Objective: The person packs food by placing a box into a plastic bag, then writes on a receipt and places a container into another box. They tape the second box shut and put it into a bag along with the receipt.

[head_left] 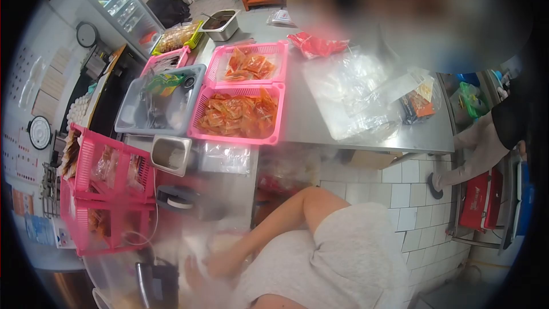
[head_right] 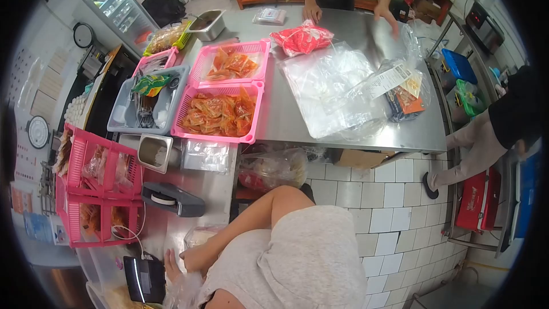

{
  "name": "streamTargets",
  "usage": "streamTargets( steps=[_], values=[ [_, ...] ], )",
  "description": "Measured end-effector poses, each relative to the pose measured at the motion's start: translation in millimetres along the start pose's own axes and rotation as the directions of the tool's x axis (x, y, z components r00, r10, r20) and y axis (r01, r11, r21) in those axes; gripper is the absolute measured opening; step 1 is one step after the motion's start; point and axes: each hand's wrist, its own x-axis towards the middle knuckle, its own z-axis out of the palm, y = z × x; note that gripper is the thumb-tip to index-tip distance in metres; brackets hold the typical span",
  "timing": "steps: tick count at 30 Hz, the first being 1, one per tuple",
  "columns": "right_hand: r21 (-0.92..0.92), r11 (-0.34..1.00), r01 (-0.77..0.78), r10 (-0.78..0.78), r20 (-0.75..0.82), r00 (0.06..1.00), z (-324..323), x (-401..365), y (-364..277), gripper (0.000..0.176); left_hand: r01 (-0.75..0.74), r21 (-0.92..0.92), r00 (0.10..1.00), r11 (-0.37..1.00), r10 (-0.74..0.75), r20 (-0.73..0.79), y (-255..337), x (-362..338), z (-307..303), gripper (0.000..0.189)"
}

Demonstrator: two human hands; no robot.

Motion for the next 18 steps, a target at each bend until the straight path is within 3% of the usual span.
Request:
streamTargets(
  steps=[1,2,3,4,8,11,12,13,14,15,17,18],
  values=[
    [-0.006,1.0,-0.004,0.004,-0.003,1.0,4,-1,0,0.05,-0.002,0.015,1.0,1.0,0.002,0.006,0,0,1,0.039],
    [-0.163,0.985,0.053,-0.111,-0.369,0.923,14,-1,0,0.041,-0.003,0.03,1.0,1.0,0.003,0.006,0,1,2,0.039],
    [-0.322,0.945,0.05,-0.262,-0.658,0.706,24,3,1,0.033,-0.007,0.047,1.0,0.999,0.007,0.01,0,1,3,0.04],
    [-0.452,0.892,0.001,-0.349,-0.687,0.638,28,5,-1,0.039,-0.011,0.06,1.0,0.998,0.01,0.017,0,1,3,0.04],
    [-0.603,0.785,-0.142,-0.438,-0.702,0.561,16,4,-7,0.042,-0.023,0.117,0.999,0.993,0.018,0.045,0,0,4,0.04],
    [-0.557,0.83,-0.032,-0.399,-0.631,0.665,0,-2,-16,0.047,-0.033,0.162,0.998,0.986,0.023,0.063,2,1,4,0.041],
    [-0.365,0.931,0.006,-0.186,-0.459,0.869,4,3,-8,0.052,-0.038,0.174,0.997,0.984,0.027,0.068,3,0,4,0.041],
    [-0.157,0.987,-0.027,-0.004,-0.194,0.981,5,8,-4,0.058,-0.049,0.19,0.997,0.981,0.035,0.076,3,1,4,0.041],
    [0.1,0.988,-0.12,0.126,-0.053,0.991,-20,-3,-7,0.071,-0.054,0.206,0.996,0.977,0.039,0.078,3,0,4,0.041],
    [0.096,0.988,-0.121,0.126,-0.055,0.991,-21,1,7,0.071,-0.061,0.221,0.996,0.973,0.043,0.083,3,0,4,0.041],
    [0.287,0.934,-0.214,0.143,0.249,0.958,-19,12,56,0.077,-0.07,0.265,0.995,0.962,0.047,0.09,1,-2,4,0.042],
    [0.372,0.909,-0.189,0.089,0.27,0.959,-17,10,67,0.076,-0.08,0.286,0.993,0.955,0.052,0.103,0,-5,1,0.042]
  ],
)
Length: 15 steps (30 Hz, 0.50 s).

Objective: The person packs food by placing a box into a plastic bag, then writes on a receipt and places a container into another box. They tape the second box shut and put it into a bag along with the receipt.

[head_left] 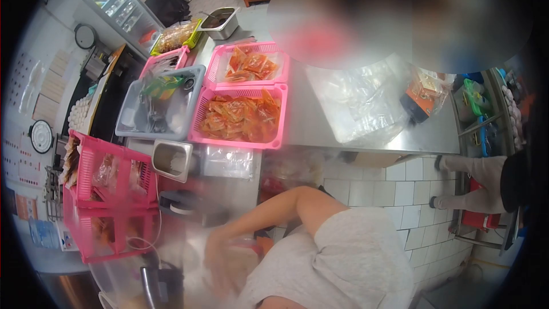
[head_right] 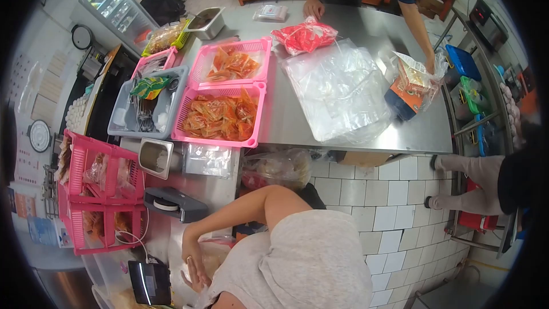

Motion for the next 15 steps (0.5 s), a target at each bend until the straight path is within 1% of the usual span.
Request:
streamTargets(
  steps=[1,3,4,5,6,7,8,9,10,11,12,13,14,15],
  values=[
    [0.092,0.995,0.048,-0.053,0.045,0.998,2,0,8,0.075,-0.007,0.031,1.0,0.999,0.006,0.018,-2,-2,0,0.042],
    [0.232,0.96,0.158,-0.106,-0.222,0.969,30,1,38,0.065,-0.034,0.132,0.998,0.991,0.026,0.064,-8,-8,-2,0.042],
    [0.202,0.958,0.204,-0.128,-0.335,0.933,40,-2,38,0.061,-0.065,0.214,0.994,0.975,0.044,0.105,-12,-14,-6,0.043],
    [0.171,0.951,0.257,-0.163,-0.428,0.889,44,-7,37,0.057,-0.111,0.305,0.986,0.946,0.068,0.149,-15,-16,-10,0.043],
    [0.188,0.942,0.278,-0.135,-0.548,0.826,48,-11,32,0.053,-0.139,0.367,0.979,0.92,0.072,0.19,-16,-18,-11,0.043],
    [0.21,0.931,0.298,-0.093,-0.653,0.752,48,-14,29,0.049,-0.14,0.378,0.975,0.915,0.061,0.212,-20,-19,-10,0.043],
    [0.287,0.931,0.226,0.016,-0.65,0.76,50,-12,27,0.048,-0.122,0.366,0.973,0.923,0.039,0.225,-22,-20,-9,0.043],
    [0.36,0.922,0.14,0.134,-0.638,0.758,54,-10,25,0.047,-0.047,0.246,0.983,0.968,0.002,0.182,-29,-21,6,0.046],
    [0.391,0.914,0.109,0.207,-0.68,0.704,55,-16,10,0.043,0.019,0.116,0.99,0.993,-0.035,0.137,-35,-20,22,0.053],
    [0.421,0.904,0.073,0.283,-0.719,0.634,55,-21,-5,0.039,0.059,0.13,0.973,0.99,-0.086,0.214,-34,-17,20,0.056],
    [0.423,0.903,0.074,0.254,-0.667,0.701,66,-23,-11,0.039,0.104,0.116,0.947,0.988,-0.134,0.291,-33,-14,22,0.053],
    [0.356,0.934,0.034,0.26,-0.742,0.618,82,-25,-14,0.033,0.149,0.102,0.916,0.984,-0.177,0.361,-29,-13,27,0.051],
    [0.292,0.956,-0.01,0.254,-0.812,0.525,97,-26,-19,0.028,0.238,0.041,0.904,0.97,-0.237,0.357,-30,-10,25,0.052],
    [0.29,0.957,-0.001,0.236,-0.776,0.586,111,-26,-25,0.028,0.319,-0.02,0.891,0.948,-0.292,0.348,-29,-8,20,0.053]
  ],
)
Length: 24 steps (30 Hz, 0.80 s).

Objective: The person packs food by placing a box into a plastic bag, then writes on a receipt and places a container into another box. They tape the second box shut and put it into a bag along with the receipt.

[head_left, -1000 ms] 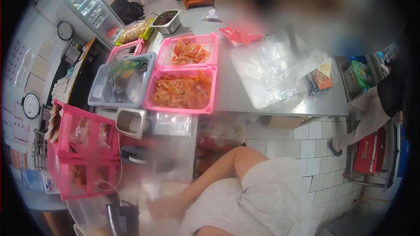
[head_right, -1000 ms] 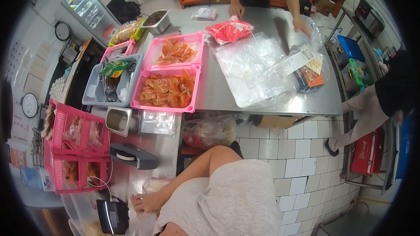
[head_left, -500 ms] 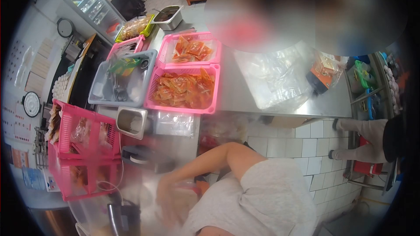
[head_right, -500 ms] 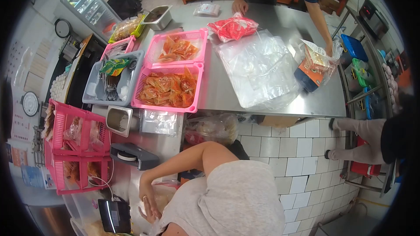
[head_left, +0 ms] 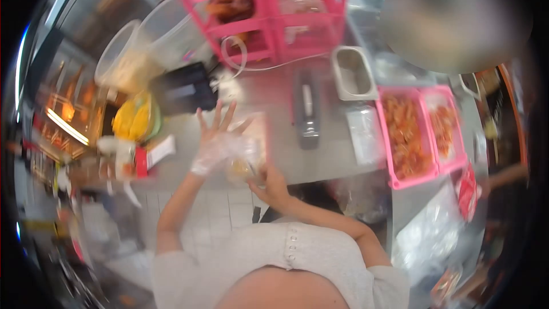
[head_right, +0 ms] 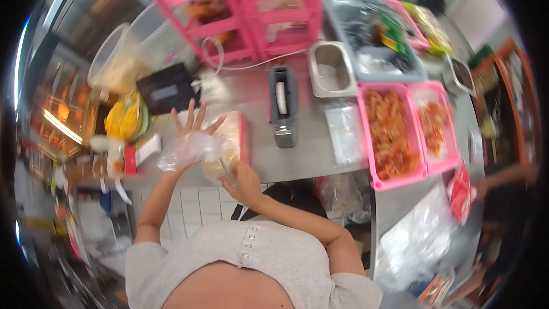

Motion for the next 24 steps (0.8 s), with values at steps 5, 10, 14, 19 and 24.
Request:
streamTargets(
  steps=[5,10,14,19,24],
  values=[
    [-0.083,0.892,0.445,-0.306,0.614,0.728,37,-9,-1,0.022,0.266,-0.241,0.943,0.933,-0.304,-0.133,48,-15,6,0.055],
    [0.037,0.999,-0.023,-0.02,0.863,0.504,22,11,-1,0.02,0.278,-0.95,0.528,0.141,-0.848,0.029,92,-40,28,0.045],
    [0.138,0.981,0.135,-0.184,0.882,0.435,-117,55,-62,0.025,0.191,-0.975,0.521,-0.114,-0.83,0.199,98,-46,40,0.042],
    [-0.464,0.88,0.101,-0.227,-0.224,0.948,-250,184,-17,0.01,0.365,-0.919,0.691,0.147,-0.704,0.161,76,-56,41,0.038],
    [-0.953,0.299,-0.053,-0.02,-0.062,0.998,-255,262,61,0.013,0.497,-0.739,0.781,0.456,-0.606,0.151,63,-50,52,0.034]
  ],
)
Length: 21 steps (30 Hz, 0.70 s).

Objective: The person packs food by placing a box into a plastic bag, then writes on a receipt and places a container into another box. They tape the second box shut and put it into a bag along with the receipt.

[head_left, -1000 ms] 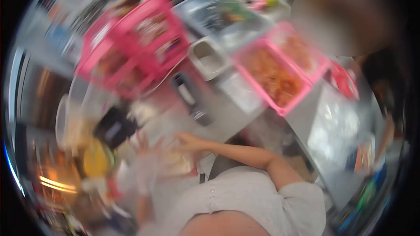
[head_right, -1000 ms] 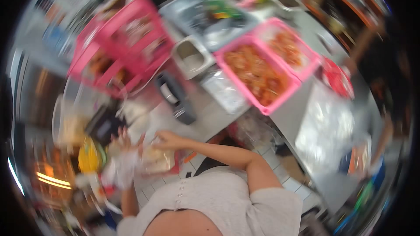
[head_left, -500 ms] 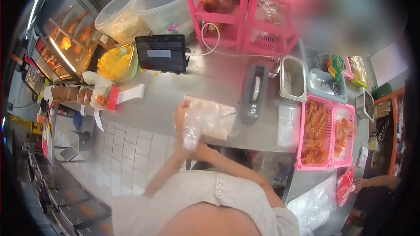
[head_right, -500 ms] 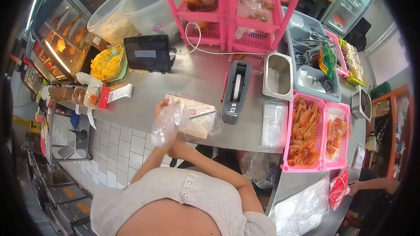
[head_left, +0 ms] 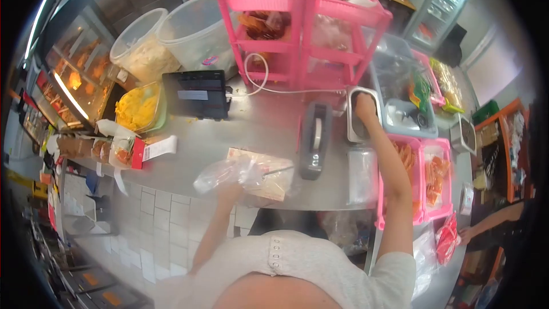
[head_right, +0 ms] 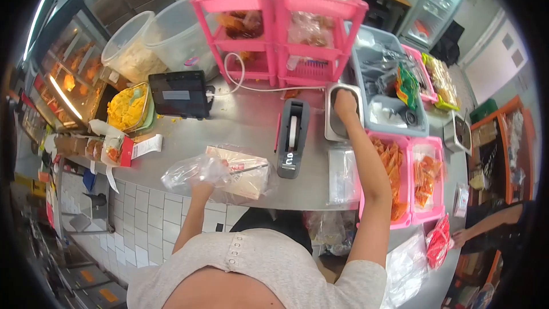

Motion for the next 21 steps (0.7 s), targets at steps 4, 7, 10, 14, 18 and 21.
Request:
streamTargets(
  steps=[4,7,10,14,18,21],
  values=[
    [-0.079,0.994,0.073,-0.064,0.111,0.992,83,30,37,0.024,0.077,0.441,0.984,0.894,-0.139,0.109,-5,-20,39,0.032],
    [-0.094,0.978,0.187,-0.174,0.132,0.976,2,1,-2,0.034,0.046,-0.324,0.949,0.945,-0.143,-0.281,-10,-4,68,0.047],
    [0.169,0.911,0.375,-0.352,-0.151,0.924,14,10,29,0.024,-0.028,-0.377,0.87,0.926,-0.163,-0.466,26,8,21,0.048],
    [0.173,0.969,0.174,-0.139,-0.201,0.97,7,11,46,0.023,0.072,-0.176,0.968,0.982,-0.111,-0.223,28,21,0,0.035],
    [0.495,0.841,0.217,0.109,-0.548,0.829,-64,-42,-9,0.028,-0.261,-0.183,0.952,0.948,0.284,0.115,28,53,-46,0.022],
    [0.694,0.584,0.422,-0.025,-0.504,0.864,-101,-100,-79,0.011,-0.081,-0.183,0.88,0.98,0.156,0.449,29,81,-59,0.032]
  ],
)
